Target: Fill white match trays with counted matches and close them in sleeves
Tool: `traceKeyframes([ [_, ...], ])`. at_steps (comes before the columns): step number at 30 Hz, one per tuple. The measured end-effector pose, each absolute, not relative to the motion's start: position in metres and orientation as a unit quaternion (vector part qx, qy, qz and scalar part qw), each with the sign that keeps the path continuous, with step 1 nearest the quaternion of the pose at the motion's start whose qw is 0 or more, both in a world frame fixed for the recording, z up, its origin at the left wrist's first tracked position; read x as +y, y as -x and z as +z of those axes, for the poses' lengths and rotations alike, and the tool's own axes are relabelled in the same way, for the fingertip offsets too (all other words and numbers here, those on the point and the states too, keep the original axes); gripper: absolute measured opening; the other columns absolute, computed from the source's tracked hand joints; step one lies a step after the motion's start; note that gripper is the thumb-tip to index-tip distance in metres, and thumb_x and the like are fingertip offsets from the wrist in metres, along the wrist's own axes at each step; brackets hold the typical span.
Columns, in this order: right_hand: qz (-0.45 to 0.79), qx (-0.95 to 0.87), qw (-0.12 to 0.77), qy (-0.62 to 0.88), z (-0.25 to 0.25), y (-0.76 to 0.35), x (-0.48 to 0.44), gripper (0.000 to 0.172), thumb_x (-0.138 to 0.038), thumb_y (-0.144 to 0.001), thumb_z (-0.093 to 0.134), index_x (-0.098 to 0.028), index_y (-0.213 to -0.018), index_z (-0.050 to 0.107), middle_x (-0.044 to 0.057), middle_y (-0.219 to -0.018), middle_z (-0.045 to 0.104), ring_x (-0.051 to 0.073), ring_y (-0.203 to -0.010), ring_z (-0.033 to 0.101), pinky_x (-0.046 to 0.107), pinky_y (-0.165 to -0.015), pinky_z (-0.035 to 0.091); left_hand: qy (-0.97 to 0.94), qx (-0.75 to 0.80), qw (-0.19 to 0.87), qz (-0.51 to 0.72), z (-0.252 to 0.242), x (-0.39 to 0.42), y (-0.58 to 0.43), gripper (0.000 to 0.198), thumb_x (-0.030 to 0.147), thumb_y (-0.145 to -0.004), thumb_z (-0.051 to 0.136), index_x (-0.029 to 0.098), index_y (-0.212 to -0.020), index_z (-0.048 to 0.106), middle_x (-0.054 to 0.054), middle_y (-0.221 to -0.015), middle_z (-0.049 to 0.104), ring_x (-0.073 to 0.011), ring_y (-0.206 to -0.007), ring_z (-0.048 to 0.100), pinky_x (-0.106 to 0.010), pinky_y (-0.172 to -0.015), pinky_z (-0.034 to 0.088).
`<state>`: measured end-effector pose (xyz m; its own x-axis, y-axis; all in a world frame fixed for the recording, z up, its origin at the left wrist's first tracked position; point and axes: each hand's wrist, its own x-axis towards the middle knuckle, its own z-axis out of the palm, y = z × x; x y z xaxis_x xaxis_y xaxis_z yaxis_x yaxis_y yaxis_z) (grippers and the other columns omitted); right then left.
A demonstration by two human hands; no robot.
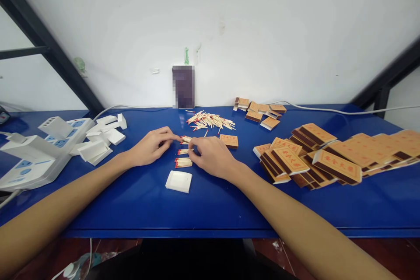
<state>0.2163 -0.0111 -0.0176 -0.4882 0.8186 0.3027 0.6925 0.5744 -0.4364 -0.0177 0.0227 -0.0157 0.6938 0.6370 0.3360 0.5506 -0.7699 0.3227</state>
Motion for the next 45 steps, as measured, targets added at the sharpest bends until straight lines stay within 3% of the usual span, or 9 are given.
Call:
traceKeyframes([
  [6, 0.130, -0.855, 0.250, 0.436, -0.016, -0.216, -0.012, 0.011, -0.022, -0.089, 0.057, -0.017, -0.085, 0.067, -0.005, -0.056, 0.049, 0.009, -0.052, 0.039, 0.025, -0.057, 0.026, -0.914, 0.330, 0.095, 0.217, -0.012, 0.019, 0.017, 0.032, 0.015, -0.094, 0.043, 0.019, -0.117, 0.065, -0.006, -0.103, 0.056, -0.0140, -0.081, 0.055, -0.030, -0.078, 0.049],
  [24, 0.170, -0.888, 0.237, 0.354, -0.011, -0.216, -0.022, 0.018, -0.025, -0.092, 0.055, -0.018, -0.078, 0.066, -0.005, -0.059, 0.051, 0.009, -0.056, 0.043, 0.025, -0.061, 0.030, -0.918, 0.343, 0.064, 0.189, -0.011, 0.018, 0.016, 0.031, 0.017, -0.095, 0.043, 0.018, -0.116, 0.066, -0.006, -0.102, 0.058, -0.0150, -0.082, 0.058, -0.030, -0.076, 0.048],
  [29, 0.108, -0.856, 0.277, 0.423, -0.015, -0.218, -0.014, 0.016, -0.017, -0.091, 0.051, -0.017, -0.091, 0.067, 0.001, -0.074, 0.058, 0.013, -0.066, 0.049, 0.027, -0.064, 0.034, -0.915, 0.356, 0.051, 0.182, -0.012, 0.018, 0.016, 0.031, 0.020, -0.096, 0.043, 0.018, -0.117, 0.065, -0.006, -0.100, 0.059, -0.0162, -0.083, 0.059, -0.031, -0.078, 0.048],
  [35, 0.084, -0.862, 0.253, 0.430, -0.022, -0.219, -0.010, 0.025, -0.014, -0.093, 0.047, -0.017, -0.101, 0.070, 0.005, -0.084, 0.059, 0.018, -0.081, 0.055, 0.029, -0.072, 0.039, -0.922, 0.347, 0.053, 0.164, -0.011, 0.018, 0.016, 0.033, 0.020, -0.096, 0.042, 0.019, -0.119, 0.065, -0.006, -0.100, 0.058, -0.0167, -0.086, 0.058, -0.031, -0.079, 0.048],
  [45, 0.092, -0.862, 0.240, 0.438, -0.024, -0.219, -0.006, 0.032, -0.014, -0.095, 0.043, -0.015, -0.114, 0.069, 0.006, -0.085, 0.060, 0.018, -0.080, 0.055, 0.030, -0.073, 0.039, -0.922, 0.352, 0.045, 0.158, -0.013, 0.019, 0.016, 0.035, 0.022, -0.097, 0.040, 0.019, -0.126, 0.061, -0.006, -0.097, 0.057, -0.0187, -0.088, 0.058, -0.034, -0.081, 0.047],
])
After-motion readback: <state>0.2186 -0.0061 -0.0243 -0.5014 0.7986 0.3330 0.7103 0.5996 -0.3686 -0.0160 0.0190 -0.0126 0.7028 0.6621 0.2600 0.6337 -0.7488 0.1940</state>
